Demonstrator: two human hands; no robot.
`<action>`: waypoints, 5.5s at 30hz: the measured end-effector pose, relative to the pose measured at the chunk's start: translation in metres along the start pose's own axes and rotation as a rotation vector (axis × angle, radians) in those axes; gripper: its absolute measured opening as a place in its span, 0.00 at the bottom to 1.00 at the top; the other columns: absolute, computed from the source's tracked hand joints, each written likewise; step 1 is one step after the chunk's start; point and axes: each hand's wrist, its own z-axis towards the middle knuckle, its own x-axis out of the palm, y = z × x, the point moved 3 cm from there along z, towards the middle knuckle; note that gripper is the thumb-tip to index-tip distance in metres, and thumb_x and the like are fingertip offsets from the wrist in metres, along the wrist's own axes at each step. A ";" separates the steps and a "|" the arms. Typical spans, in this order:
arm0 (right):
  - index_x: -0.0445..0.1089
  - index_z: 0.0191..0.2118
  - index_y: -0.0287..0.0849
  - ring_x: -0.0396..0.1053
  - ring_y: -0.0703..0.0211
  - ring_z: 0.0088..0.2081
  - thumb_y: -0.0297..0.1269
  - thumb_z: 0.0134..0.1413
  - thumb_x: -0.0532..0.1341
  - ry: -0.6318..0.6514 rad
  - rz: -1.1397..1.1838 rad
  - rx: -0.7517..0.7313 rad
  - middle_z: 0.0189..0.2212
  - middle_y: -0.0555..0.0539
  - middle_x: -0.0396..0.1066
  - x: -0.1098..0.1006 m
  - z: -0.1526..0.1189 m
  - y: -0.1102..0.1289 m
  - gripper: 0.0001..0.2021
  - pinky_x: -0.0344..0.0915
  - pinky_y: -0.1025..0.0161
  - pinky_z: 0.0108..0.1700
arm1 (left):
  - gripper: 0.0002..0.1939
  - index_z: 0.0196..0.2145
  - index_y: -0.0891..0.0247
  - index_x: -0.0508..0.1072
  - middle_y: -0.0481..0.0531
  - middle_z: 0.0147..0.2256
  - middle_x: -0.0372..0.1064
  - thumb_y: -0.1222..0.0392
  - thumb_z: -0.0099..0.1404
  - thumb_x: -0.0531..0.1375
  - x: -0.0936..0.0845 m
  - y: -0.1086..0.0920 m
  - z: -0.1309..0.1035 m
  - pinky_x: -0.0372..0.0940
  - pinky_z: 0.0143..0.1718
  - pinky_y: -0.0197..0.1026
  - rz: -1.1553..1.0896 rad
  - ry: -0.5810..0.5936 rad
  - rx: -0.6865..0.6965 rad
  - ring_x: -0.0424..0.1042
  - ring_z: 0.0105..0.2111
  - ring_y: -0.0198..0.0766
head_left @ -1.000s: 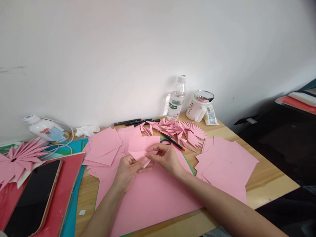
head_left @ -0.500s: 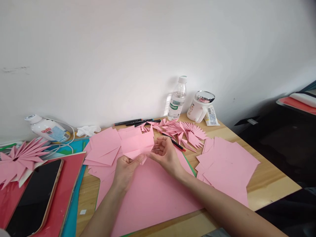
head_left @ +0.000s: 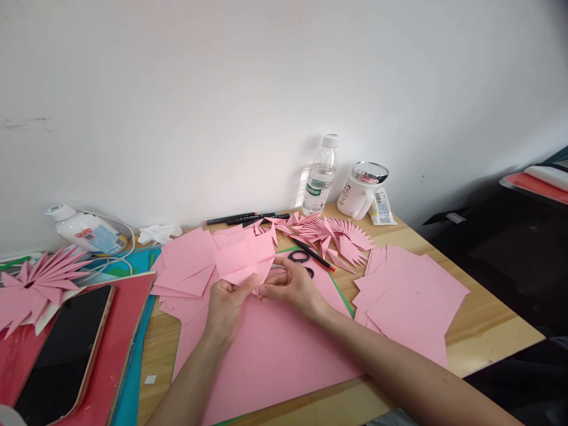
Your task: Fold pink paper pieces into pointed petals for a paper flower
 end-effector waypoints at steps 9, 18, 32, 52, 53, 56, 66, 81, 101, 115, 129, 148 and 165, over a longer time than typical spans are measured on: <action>0.60 0.46 0.39 0.73 0.56 0.26 0.40 0.31 0.71 0.008 0.033 0.019 0.20 0.52 0.73 0.001 0.000 -0.003 0.33 0.69 0.58 0.37 | 0.07 0.27 0.68 0.78 0.52 0.25 0.74 0.63 0.48 0.67 0.005 0.001 0.001 0.64 0.35 0.38 -0.185 0.019 -0.023 0.71 0.30 0.38; 0.62 0.44 0.37 0.74 0.55 0.27 0.42 0.29 0.71 -0.023 -0.023 0.026 0.21 0.50 0.74 -0.003 0.002 -0.007 0.32 0.69 0.57 0.38 | 0.09 0.20 0.68 0.75 0.51 0.20 0.72 0.60 0.48 0.67 0.004 0.003 0.000 0.63 0.31 0.38 -0.117 0.025 -0.024 0.70 0.25 0.37; 0.64 0.46 0.36 0.74 0.55 0.29 0.41 0.24 0.73 0.028 0.110 0.123 0.22 0.50 0.74 0.001 0.001 -0.005 0.36 0.68 0.54 0.41 | 0.08 0.25 0.70 0.77 0.54 0.24 0.73 0.60 0.49 0.66 0.005 0.003 0.000 0.64 0.35 0.41 -0.130 0.014 -0.031 0.71 0.28 0.38; 0.69 0.38 0.36 0.72 0.59 0.27 0.41 0.23 0.73 0.044 0.122 0.125 0.22 0.51 0.72 0.000 0.003 -0.009 0.29 0.70 0.59 0.37 | 0.09 0.29 0.70 0.77 0.59 0.31 0.75 0.60 0.52 0.64 0.010 0.002 -0.002 0.65 0.37 0.45 -0.219 0.145 -0.047 0.71 0.35 0.44; 0.68 0.39 0.36 0.72 0.58 0.27 0.40 0.23 0.73 0.035 0.116 0.125 0.22 0.51 0.72 0.000 0.004 -0.010 0.30 0.70 0.59 0.36 | 0.09 0.29 0.70 0.77 0.58 0.30 0.75 0.60 0.52 0.64 0.009 0.003 -0.002 0.65 0.37 0.44 -0.203 0.136 -0.038 0.71 0.35 0.44; 0.64 0.40 0.37 0.72 0.59 0.25 0.39 0.24 0.73 -0.001 0.075 0.103 0.21 0.52 0.72 -0.001 0.004 -0.012 0.31 0.69 0.59 0.35 | 0.08 0.24 0.69 0.76 0.56 0.25 0.74 0.59 0.52 0.64 0.009 0.003 -0.002 0.64 0.36 0.42 -0.124 0.109 -0.011 0.71 0.32 0.42; 0.66 0.32 0.40 0.68 0.63 0.25 0.44 0.28 0.71 0.007 -0.067 -0.016 0.23 0.52 0.70 -0.006 0.002 0.005 0.22 0.65 0.64 0.30 | 0.21 0.07 0.64 0.61 0.42 0.09 0.51 0.58 0.46 0.67 0.003 -0.006 -0.005 0.48 0.16 0.35 0.108 -0.066 0.046 0.49 0.14 0.27; 0.73 0.27 0.38 0.69 0.59 0.25 0.45 0.30 0.70 0.063 -0.091 -0.040 0.23 0.48 0.73 -0.021 0.007 0.009 0.17 0.64 0.62 0.30 | 0.27 0.06 0.62 0.53 0.41 0.11 0.42 0.52 0.47 0.65 0.003 -0.010 -0.006 0.41 0.15 0.35 0.336 0.022 0.080 0.42 0.14 0.26; 0.70 0.30 0.37 0.70 0.62 0.31 0.47 0.45 0.63 0.013 -0.106 -0.078 0.29 0.46 0.72 -0.010 0.002 0.014 0.15 0.68 0.61 0.38 | 0.11 0.26 0.69 0.77 0.57 0.30 0.76 0.63 0.42 0.70 0.003 -0.007 0.002 0.64 0.43 0.45 -0.331 -0.058 -0.064 0.73 0.36 0.45; 0.65 0.20 0.38 0.64 0.67 0.23 0.50 0.37 0.66 -0.009 -0.036 -0.042 0.19 0.53 0.65 0.006 -0.002 -0.001 0.19 0.63 0.66 0.31 | 0.07 0.18 0.67 0.75 0.49 0.20 0.72 0.63 0.43 0.69 0.011 -0.003 -0.004 0.64 0.30 0.36 -0.317 0.009 -0.068 0.67 0.23 0.32; 0.65 0.23 0.39 0.66 0.64 0.24 0.49 0.38 0.66 -0.070 0.000 -0.088 0.21 0.51 0.68 0.009 -0.002 -0.006 0.17 0.65 0.63 0.32 | 0.08 0.19 0.68 0.75 0.51 0.20 0.69 0.61 0.48 0.67 0.010 -0.002 -0.004 0.63 0.29 0.38 -0.236 0.033 0.009 0.65 0.24 0.34; 0.67 0.18 0.39 0.66 0.60 0.26 0.36 0.37 0.65 -0.087 -0.259 -0.094 0.21 0.49 0.69 -0.004 -0.002 0.009 0.08 0.62 0.63 0.31 | 0.17 0.11 0.63 0.69 0.51 0.16 0.67 0.57 0.54 0.62 0.013 -0.019 -0.012 0.59 0.19 0.36 0.253 0.055 0.216 0.65 0.17 0.35; 0.70 0.22 0.38 0.68 0.58 0.32 0.37 0.39 0.64 -0.133 -0.286 -0.157 0.35 0.44 0.70 -0.047 0.008 0.033 0.07 0.59 0.67 0.24 | 0.16 0.15 0.65 0.71 0.51 0.17 0.67 0.55 0.55 0.61 0.004 -0.016 -0.007 0.61 0.21 0.37 0.270 0.107 0.122 0.64 0.15 0.34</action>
